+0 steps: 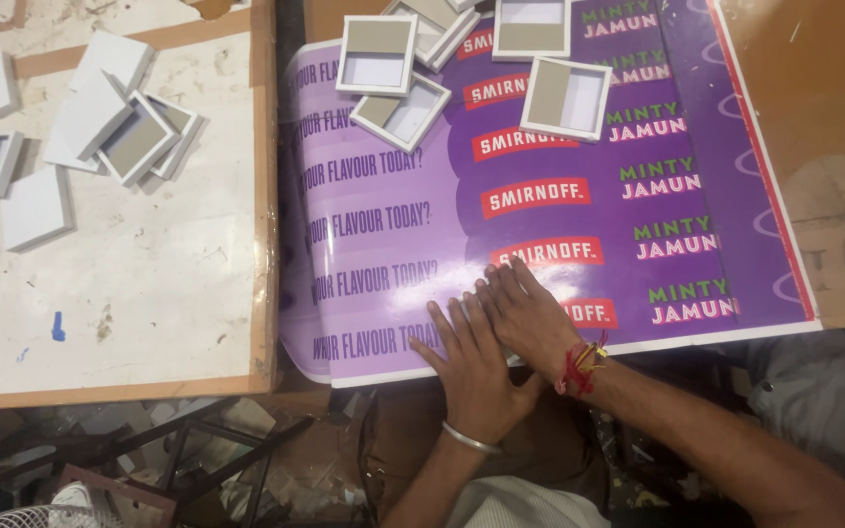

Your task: The person repeatedly picks up small square frames and presses them onto a purple Smirnoff Minty Jamun poster, aligning each frame over printed text blocks. The person handles frames one at a time, placing them in a grid-like pattern across the poster surface.

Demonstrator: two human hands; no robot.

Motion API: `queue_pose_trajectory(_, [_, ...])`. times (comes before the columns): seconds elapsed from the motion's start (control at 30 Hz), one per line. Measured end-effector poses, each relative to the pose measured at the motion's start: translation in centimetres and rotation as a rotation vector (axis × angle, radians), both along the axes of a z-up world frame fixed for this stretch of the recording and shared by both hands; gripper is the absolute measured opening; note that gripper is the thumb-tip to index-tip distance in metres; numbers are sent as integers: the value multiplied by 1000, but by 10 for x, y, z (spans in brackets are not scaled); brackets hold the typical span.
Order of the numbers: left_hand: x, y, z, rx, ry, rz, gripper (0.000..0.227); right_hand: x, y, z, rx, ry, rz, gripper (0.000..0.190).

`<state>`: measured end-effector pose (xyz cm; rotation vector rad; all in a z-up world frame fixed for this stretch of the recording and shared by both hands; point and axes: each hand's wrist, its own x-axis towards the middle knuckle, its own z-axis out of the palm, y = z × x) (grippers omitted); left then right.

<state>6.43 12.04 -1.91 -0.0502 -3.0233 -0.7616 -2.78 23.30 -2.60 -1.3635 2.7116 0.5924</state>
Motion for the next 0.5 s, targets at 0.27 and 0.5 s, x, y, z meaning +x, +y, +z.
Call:
queue_pose_trajectory(0.27, [21, -20, -8, 319, 212, 72, 130, 13, 7, 55, -88, -360, -253, 107])
queue_pose_trajectory(0.5, [17, -61, -1, 285, 154, -73, 137, 0, 47, 100, 35, -384, -317, 128])
